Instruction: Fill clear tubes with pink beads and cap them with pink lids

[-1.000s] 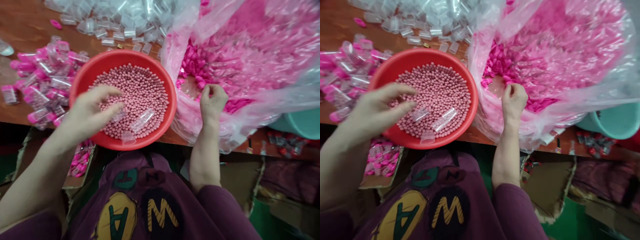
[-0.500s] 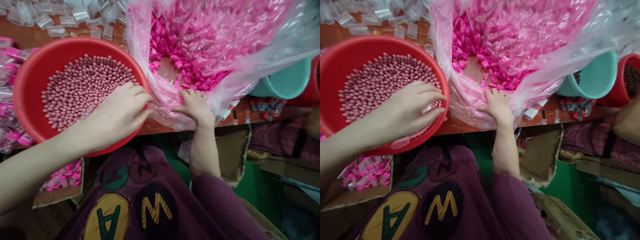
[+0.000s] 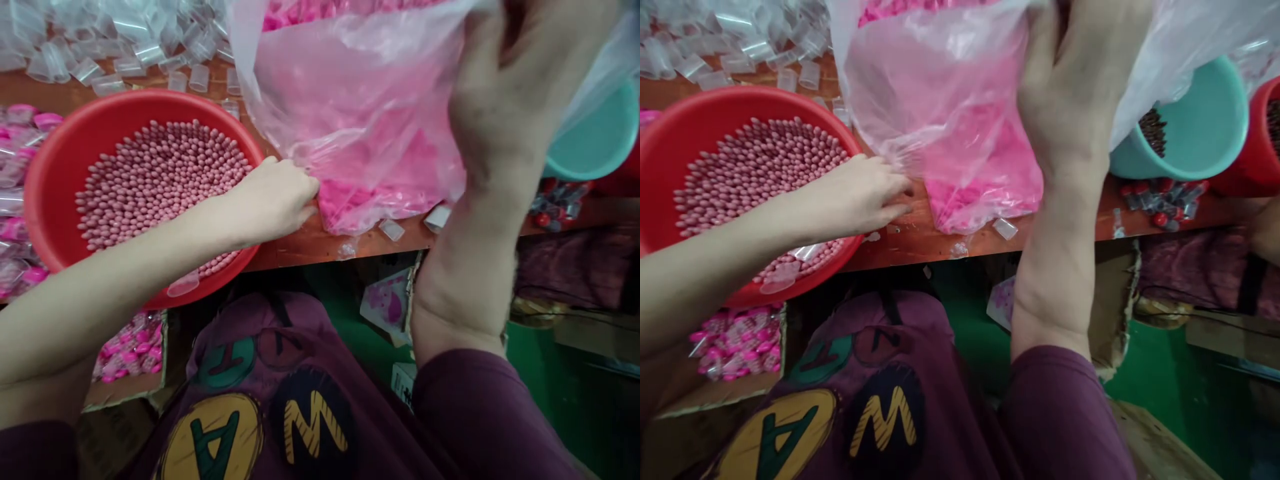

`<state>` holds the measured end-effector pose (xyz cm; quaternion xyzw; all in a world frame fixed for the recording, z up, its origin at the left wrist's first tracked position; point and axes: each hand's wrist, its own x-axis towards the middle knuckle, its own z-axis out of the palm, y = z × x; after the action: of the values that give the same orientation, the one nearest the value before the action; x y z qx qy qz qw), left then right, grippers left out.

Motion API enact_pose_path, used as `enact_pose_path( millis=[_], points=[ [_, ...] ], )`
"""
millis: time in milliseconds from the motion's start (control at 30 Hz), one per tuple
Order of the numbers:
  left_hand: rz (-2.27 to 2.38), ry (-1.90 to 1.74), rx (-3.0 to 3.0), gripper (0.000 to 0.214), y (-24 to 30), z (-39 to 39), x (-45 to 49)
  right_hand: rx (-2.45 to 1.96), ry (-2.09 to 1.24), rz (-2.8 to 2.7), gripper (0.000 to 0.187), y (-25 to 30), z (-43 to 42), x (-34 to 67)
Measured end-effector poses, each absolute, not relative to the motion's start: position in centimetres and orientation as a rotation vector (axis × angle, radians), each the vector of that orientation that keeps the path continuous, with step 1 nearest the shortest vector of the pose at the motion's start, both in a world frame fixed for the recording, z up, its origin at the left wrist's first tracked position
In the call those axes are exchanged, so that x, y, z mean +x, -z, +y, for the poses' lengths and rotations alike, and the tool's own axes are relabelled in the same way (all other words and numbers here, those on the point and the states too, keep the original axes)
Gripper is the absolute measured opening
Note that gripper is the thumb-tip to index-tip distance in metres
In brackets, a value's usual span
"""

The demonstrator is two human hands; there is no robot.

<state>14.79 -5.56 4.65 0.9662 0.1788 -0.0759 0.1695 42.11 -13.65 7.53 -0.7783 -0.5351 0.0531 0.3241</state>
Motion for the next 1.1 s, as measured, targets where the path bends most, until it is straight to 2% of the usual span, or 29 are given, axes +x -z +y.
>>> enact_pose_path(
  millis=[33, 67, 133, 167, 233, 267, 300, 333, 367, 433, 500, 533, 633, 667, 733, 800, 867, 967, 1100],
  points=[
    [0.544, 0.198, 2.708, 0.032, -5.4, -5.7, 14.7, -2.076, 0.005, -1.42, 0.034, -7.2, -15.1, 41.7],
    [0.599, 0.156, 2.673, 0.033, -6.0, -5.8, 14.8, -2.088, 0.014, -1.443, 0.026, -6.5, -16.5, 41.3],
    [0.702, 0.0, 2.639, 0.034, -6.8, -5.7, 15.7, -2.079, -0.312, -1.531, 0.031, -4.8, -18.7, 40.5],
    [0.714, -0.079, 2.643, 0.033, -6.6, -5.6, 16.5, -2.068, -0.516, -1.568, 0.04, -3.8, -19.5, 40.1],
    [0.627, -0.132, 2.672, 0.04, -5.3, -5.2, 18.6, -2.126, -0.753, -1.684, 0.078, -1.7, -20.5, 39.0],
    [0.543, -0.067, 2.686, 0.053, -4.2, -5.1, 19.6, -2.201, -0.777, -1.774, 0.099, -0.7, -20.8, 38.2],
    [0.464, 0.037, 2.694, 0.071, -3.0, -5.1, 20.5, -2.294, -0.746, -1.869, 0.113, 0.3, -21.1, 37.4],
    [0.385, 0.169, 2.704, 0.091, -1.7, -5.2, 21.3, -2.407, -0.68, -1.947, 0.113, 1.2, -21.4, 36.5],
    [0.32, 0.3, 2.723, 0.11, -0.5, -5.4, 21.9, -2.528, -0.564, -1.999, 0.104, 2.1, -21.6, 35.5],
    [0.238, 0.506, 2.79, 0.127, 1.3, -5.9, 22.5, -2.722, -0.365, -1.994, 0.067, 3.5, -21.8, 34.0],
    [0.218, 0.63, 2.876, 0.118, 2.3, -6.2, 22.5, -2.76, -0.364, -1.986, 0.046, 4.3, -21.2, 33.4],
    [0.23, 0.66, 2.91, 0.102, 2.4, -6.2, 22.6, -2.723, -0.411, -1.997, 0.04, 4.4, -20.6, 33.6],
    [0.468, 0.609, 2.903, 0.037, 1.5, -5.1, 23.1, -2.624, -0.417, -1.969, 0.023, 2.7, -17.4, 35.8],
    [0.583, 0.566, 2.879, 0.027, 0.7, -4.4, 23.5, -2.654, -0.362, -1.919, 0.019, 1.5, -16.0, 36.9],
    [0.78, 0.416, 2.836, 0.03, -1.6, -2.6, 24.5, -2.72, -0.125, -1.854, 0.025, -1.4, -13.3, 39.1],
    [0.89, 0.136, 2.798, 0.044, -4.3, -1.0, 25.5, -2.69, 0.173, -1.818, 0.036, -4.4, -11.4, 40.8],
    [0.997, -0.081, 2.762, 0.053, -6.4, -0.2, 26.2, -2.679, 0.332, -1.711, 0.049, -6.7, -10.7, 41.5],
    [0.993, -0.078, 2.83, 0.057, -7.0, -0.9, 25.9, -2.72, 0.295, -1.638, 0.053, -7.7, -12.2, 40.7],
    [0.624, 0.119, 2.98, 0.049, -3.3, -3.1, 23.1, -2.768, 0.115, -1.81, 0.051, -4.4, -17.3, 37.2]
  ],
)
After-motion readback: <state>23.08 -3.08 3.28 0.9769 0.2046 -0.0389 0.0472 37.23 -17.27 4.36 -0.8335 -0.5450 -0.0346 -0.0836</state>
